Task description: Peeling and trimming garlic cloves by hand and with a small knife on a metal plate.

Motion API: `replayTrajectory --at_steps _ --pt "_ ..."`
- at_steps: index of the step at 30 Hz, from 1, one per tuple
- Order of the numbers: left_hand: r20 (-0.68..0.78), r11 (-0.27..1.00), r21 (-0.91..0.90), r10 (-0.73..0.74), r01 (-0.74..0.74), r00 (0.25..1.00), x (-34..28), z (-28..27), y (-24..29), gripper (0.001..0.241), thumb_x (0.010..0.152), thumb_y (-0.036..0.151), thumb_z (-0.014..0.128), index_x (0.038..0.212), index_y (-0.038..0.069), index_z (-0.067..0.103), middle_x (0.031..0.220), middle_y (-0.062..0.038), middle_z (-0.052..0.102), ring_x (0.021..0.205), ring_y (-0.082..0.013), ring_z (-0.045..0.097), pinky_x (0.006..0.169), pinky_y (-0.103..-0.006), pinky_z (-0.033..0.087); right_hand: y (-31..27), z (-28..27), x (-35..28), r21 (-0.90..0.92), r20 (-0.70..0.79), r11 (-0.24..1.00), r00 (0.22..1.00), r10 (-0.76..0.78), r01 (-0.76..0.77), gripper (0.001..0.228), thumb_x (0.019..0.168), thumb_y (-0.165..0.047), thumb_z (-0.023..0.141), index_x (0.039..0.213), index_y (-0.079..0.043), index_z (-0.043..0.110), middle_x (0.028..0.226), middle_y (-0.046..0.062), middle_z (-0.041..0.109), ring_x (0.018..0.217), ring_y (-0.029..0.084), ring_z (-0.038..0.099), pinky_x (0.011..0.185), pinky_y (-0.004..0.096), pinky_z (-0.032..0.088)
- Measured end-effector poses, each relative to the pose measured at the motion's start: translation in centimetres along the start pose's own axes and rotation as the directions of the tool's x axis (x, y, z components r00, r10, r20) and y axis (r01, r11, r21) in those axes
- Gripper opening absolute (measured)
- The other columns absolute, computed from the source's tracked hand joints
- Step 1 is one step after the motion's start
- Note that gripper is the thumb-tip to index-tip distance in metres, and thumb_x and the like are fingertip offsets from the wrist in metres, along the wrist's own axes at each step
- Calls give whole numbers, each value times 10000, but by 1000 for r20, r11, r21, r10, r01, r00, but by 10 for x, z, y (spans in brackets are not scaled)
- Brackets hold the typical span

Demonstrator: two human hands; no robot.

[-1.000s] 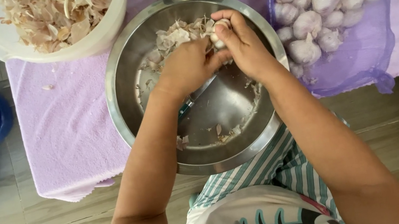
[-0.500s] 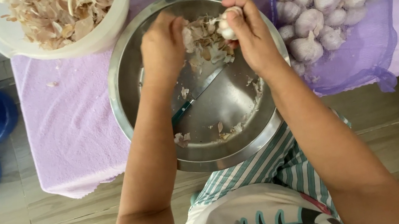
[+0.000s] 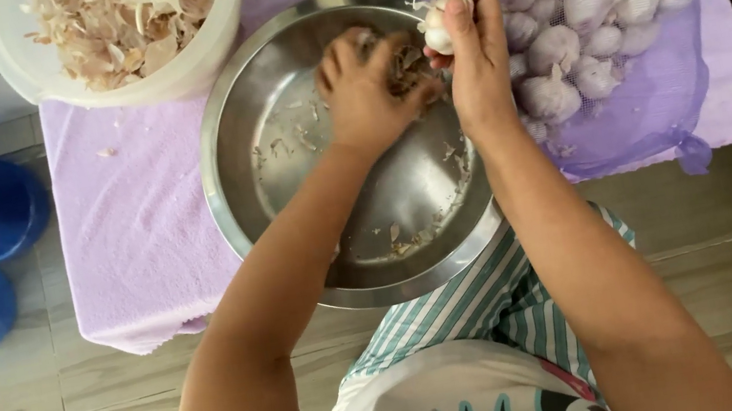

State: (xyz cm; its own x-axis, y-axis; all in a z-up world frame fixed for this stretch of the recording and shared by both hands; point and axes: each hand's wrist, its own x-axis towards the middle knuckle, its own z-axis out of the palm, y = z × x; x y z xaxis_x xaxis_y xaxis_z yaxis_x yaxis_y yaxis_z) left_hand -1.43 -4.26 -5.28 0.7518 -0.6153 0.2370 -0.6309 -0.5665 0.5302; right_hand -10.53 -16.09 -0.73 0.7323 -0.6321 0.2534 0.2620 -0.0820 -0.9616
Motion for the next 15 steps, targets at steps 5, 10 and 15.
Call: replayTrajectory --at_steps 5,10,15 --pt "-29 989 133 65 -60 997 -7 21 8 656 715 711 827 1197 294 669 1462 -136 427 1407 -425 352 1128 -752 263 0 0 0 8 -33 999 999 41 -41 470 1062 -531 548 1375 -180 559 1188 65 612 862 138 679 676 225 573" --pt "-104 988 138 82 -67 991 2 37 3 369 908 530 694 1115 231 634 1296 -146 493 1159 -418 486 942 -640 412 -2 0 -1 -2 -33 999 998 52 -53 466 1058 -538 547 1371 -193 564 1197 49 596 891 128 676 695 221 583" --pt "-177 948 203 284 -247 942 22 55 -27 207 990 377 669 1063 183 681 1046 -100 553 906 -359 578 669 -578 515 -5 0 -2 18 -31 998 998 63 -62 455 1058 -525 559 1364 -188 563 1167 52 613 838 128 678 677 219 573"
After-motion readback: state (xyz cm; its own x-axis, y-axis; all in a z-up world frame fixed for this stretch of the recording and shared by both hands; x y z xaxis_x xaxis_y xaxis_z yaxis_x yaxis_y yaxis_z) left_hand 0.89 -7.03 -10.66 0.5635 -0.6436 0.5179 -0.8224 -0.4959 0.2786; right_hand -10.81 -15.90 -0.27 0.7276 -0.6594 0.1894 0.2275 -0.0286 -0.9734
